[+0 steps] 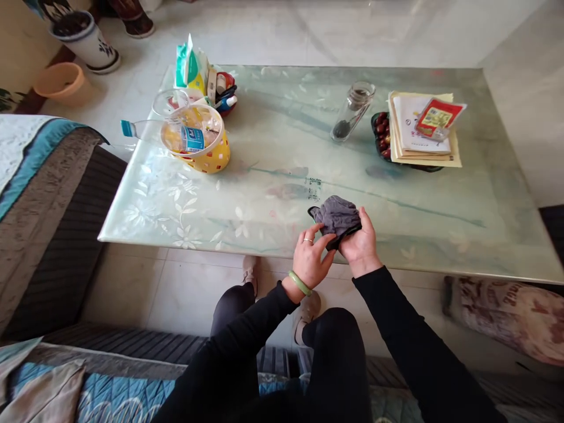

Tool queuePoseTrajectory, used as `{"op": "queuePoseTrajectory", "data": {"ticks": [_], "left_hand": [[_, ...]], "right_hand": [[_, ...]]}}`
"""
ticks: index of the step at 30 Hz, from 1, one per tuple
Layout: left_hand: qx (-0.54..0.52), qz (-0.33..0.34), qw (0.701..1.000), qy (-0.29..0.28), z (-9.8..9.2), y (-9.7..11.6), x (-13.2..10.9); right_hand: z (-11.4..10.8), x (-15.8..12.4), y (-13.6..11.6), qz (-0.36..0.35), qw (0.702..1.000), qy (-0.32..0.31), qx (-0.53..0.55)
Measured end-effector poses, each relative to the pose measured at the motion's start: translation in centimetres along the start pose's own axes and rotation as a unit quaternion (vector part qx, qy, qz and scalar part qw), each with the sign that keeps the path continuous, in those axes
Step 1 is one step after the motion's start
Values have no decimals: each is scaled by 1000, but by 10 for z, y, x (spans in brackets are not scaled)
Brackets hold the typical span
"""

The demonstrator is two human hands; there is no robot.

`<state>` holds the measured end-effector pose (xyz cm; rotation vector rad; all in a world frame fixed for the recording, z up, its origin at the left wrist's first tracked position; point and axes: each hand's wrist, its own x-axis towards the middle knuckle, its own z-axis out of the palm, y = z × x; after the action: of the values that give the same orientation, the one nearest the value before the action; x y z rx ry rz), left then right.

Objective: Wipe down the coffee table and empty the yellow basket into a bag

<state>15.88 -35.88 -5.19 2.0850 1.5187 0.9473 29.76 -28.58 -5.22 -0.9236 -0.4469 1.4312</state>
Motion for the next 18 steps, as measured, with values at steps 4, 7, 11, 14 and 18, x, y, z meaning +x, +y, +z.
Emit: {"op": "queuePoseTrajectory", "data": {"ticks": [4,7,11,14,18], "left_hand": [[-29,-7,999,-13,1,-1,-3],[-78,-29,996,27,-1,-9,2],[-156,-58,982,86,-8,-27,12],[-197,-91,971,100,-9,-41,20],[-221,-152,962,51,-8,-51,27]], "right_hand": [[-2,22,-26,-134,988,53,-53],[-6,20,-28,-251,927,18,-278],[-21,-7,12,-232,758,-56,-607],[-29,-18,33,-236,702,-44,-671],[-25,-1,20,-297,695,37,-654]]}}
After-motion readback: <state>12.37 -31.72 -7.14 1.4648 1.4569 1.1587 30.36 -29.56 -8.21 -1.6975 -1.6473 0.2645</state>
